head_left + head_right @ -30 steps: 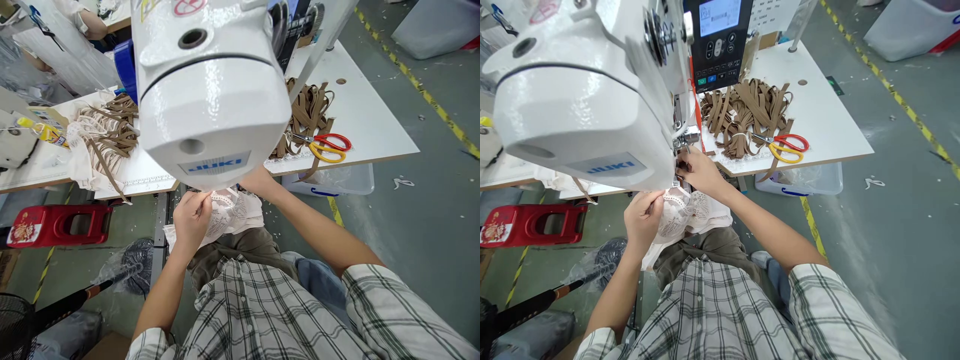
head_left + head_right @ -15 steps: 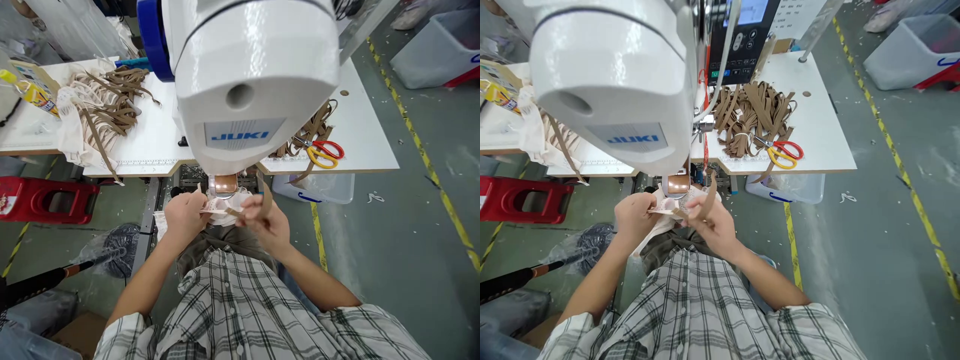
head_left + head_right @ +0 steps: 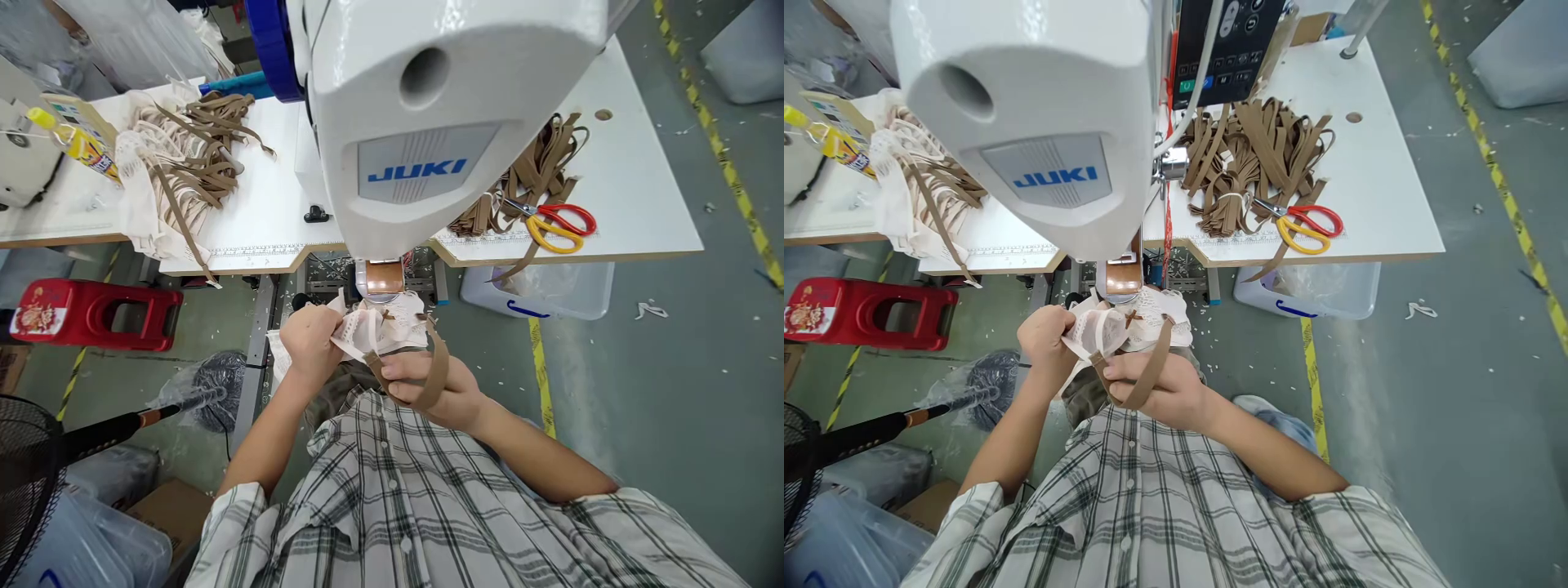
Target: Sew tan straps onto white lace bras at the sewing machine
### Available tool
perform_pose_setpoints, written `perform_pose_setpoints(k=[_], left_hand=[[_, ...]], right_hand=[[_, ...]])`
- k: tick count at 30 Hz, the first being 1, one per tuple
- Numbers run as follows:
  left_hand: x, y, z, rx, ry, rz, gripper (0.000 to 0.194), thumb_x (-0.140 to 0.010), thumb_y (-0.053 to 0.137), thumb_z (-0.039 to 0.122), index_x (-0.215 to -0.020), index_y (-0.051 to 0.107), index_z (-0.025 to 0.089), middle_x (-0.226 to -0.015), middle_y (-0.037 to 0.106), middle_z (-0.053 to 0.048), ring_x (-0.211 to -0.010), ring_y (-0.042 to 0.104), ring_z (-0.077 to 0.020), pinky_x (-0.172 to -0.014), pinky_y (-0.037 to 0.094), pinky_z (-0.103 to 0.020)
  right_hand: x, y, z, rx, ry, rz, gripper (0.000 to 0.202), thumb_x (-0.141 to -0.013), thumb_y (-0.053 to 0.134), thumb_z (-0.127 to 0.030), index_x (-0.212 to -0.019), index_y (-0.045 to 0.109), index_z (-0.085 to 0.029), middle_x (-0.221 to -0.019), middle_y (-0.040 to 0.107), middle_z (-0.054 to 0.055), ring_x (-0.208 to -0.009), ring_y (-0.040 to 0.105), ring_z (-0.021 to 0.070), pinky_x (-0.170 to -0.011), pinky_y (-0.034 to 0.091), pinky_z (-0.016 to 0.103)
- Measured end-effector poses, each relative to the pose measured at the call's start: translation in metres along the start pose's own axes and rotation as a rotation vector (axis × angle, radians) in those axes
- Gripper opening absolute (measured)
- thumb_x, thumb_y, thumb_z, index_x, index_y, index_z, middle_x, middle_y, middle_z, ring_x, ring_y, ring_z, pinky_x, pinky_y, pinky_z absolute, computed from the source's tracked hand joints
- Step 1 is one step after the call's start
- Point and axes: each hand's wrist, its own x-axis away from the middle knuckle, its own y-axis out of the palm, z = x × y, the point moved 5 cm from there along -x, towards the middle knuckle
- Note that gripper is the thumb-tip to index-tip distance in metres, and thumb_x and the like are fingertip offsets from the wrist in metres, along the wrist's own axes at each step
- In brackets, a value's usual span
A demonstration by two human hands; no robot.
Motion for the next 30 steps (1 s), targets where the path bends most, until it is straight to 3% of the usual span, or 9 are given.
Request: perform_pose_setpoints(k=[3,6,9,12,14,18,22,26,30], left_hand=[[-0.002,0.002,-0.001,0.051,-0.101,-0.080,0.036,-0.084,0.066,0.026,-0.056,0.043,0.020,-0.050,0.037,0.005,-0.048,0.031,-0.0103,-0.051,0.020,-0.027],[0.004,0.020,0.007,0.398,-0.301,-0.537,0.024,-0.091,0.059,0.030,-0.071,0.063,0.018,-0.060,0.052,0.001,-0.056,0.045,-0.0112,-0.054,0.028,-0.024],[0.024,0.030,0.029,0.899,-0.543,-0.962,0.033,-0.097,0.051,0.042,-0.099,0.073,0.018,-0.068,0.058,0.000,-0.060,0.049,-0.0113,-0.057,0.034,-0.023],[0.040,0.029,0.034,1.202,-0.836,-0.941,0.050,-0.094,0.053,0.054,-0.128,0.065,0.020,-0.079,0.063,-0.002,-0.063,0.052,-0.0122,-0.061,0.040,-0.023],[0.049,0.028,0.030,1.292,-0.978,-0.877,0.061,-0.089,0.059,0.056,-0.141,0.054,0.023,-0.089,0.066,-0.004,-0.070,0.058,-0.0150,-0.066,0.046,-0.026],[0.058,0.026,0.019,1.248,-1.056,-0.878,0.073,-0.087,0.064,0.051,-0.151,0.039,0.028,-0.091,0.066,-0.005,-0.073,0.061,-0.0177,-0.067,0.050,-0.027],[0.054,0.022,0.008,1.161,-1.001,-0.893,0.070,-0.091,0.060,0.047,-0.154,0.033,0.029,-0.082,0.063,-0.002,-0.067,0.059,-0.0162,-0.064,0.050,-0.027],[0.046,0.021,0.001,1.088,-0.914,-0.917,0.068,-0.092,0.057,0.045,-0.154,0.033,0.028,-0.091,0.065,-0.005,-0.072,0.061,-0.0177,-0.067,0.052,-0.029],[0.043,0.022,-0.007,1.056,-0.853,-0.997,0.070,-0.094,0.054,0.045,-0.156,0.027,0.028,-0.104,0.068,-0.008,-0.082,0.065,-0.0191,-0.072,0.054,-0.029]], right_hand=[[-0.006,-0.004,-0.009,0.063,-0.026,0.024,0.017,-0.091,0.064,-0.035,-0.103,0.073,-0.027,-0.098,0.076,0.003,-0.090,0.073,0.0195,-0.084,0.063,0.036],[-0.021,-0.032,-0.009,0.159,0.001,0.126,0.013,-0.091,0.064,-0.036,-0.098,0.071,-0.028,-0.098,0.074,0.003,-0.090,0.071,0.0191,-0.085,0.060,0.036],[-0.033,-0.069,0.026,0.162,0.208,0.162,0.037,-0.093,0.054,-0.055,-0.111,0.065,-0.025,-0.107,0.070,0.007,-0.094,0.069,0.0208,-0.085,0.058,0.038],[-0.024,-0.080,0.081,0.129,0.414,-0.080,0.070,-0.082,0.052,-0.077,-0.123,0.059,-0.020,-0.119,0.065,0.013,-0.108,0.064,0.0253,-0.095,0.053,0.045],[-0.005,-0.068,0.112,0.028,0.547,-0.323,0.084,-0.078,0.049,-0.082,-0.132,0.055,-0.018,-0.131,0.059,0.016,-0.120,0.058,0.0270,-0.102,0.048,0.047],[0.033,-0.032,0.133,-0.296,0.741,-0.671,0.075,-0.083,0.049,-0.076,-0.129,0.057,-0.017,-0.118,0.065,0.012,-0.108,0.062,0.0208,-0.093,0.050,0.037],[0.045,-0.031,0.135,-0.273,0.849,-0.624,0.058,-0.084,0.061,-0.064,-0.113,0.061,-0.014,-0.099,0.065,0.006,-0.089,0.060,0.0158,-0.082,0.049,0.031],[0.053,-0.063,0.145,0.151,0.930,-0.437,0.072,-0.080,0.065,-0.061,-0.135,0.046,-0.018,-0.126,0.059,0.015,-0.112,0.058,0.0245,-0.092,0.047,0.036],[0.064,-0.093,0.139,0.475,0.955,-0.277,0.083,-0.080,0.065,-0.060,-0.146,0.037,-0.017,-0.140,0.052,0.021,-0.115,0.059,0.0312,-0.089,0.048,0.039]])
